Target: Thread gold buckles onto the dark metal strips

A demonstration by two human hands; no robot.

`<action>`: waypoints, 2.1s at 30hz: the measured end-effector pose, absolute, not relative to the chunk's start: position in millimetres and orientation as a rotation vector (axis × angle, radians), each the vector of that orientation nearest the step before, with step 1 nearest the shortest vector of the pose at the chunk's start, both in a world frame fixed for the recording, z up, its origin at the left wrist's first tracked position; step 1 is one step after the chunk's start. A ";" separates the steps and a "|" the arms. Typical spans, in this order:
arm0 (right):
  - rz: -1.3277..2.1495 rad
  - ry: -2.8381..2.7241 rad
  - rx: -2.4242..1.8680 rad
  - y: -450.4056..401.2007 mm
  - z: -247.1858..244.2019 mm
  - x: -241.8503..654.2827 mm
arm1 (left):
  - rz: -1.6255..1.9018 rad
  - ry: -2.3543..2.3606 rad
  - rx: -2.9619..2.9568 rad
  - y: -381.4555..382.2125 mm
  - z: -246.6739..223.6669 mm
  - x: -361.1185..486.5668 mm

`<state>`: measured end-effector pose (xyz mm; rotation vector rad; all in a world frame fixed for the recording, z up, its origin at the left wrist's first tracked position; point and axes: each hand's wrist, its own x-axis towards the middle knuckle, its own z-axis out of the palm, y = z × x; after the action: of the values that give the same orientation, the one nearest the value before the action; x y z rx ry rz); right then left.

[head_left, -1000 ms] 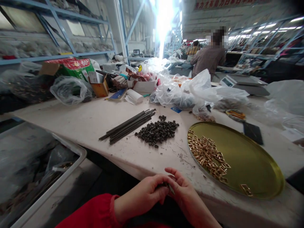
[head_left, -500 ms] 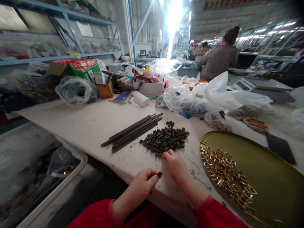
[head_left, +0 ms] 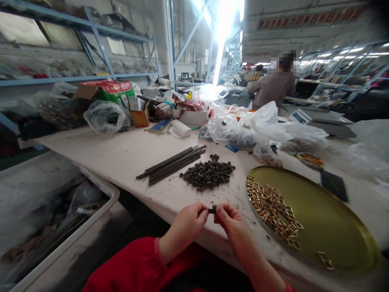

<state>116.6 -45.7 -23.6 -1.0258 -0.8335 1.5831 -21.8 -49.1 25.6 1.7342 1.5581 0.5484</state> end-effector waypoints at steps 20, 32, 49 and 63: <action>1.223 -1.255 -1.013 -148.6 16.9 143.5 | 0.516 1.511 2.071 -156.0 69.6 -4.8; 1.180 -1.118 -0.984 -172.7 8.7 133.0 | 0.772 1.290 1.830 -176.9 58.4 3.4; 1.641 -0.885 -0.833 -183.2 2.0 145.8 | 0.646 1.313 1.792 -167.0 49.6 11.4; 1.730 -0.456 -0.865 -135.5 -10.8 143.5 | 0.597 1.220 1.499 -116.0 29.7 5.2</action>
<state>143.5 -135.5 -10.8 -0.8649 -0.4558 1.7304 5.2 -116.0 29.7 1.4987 1.2197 0.5975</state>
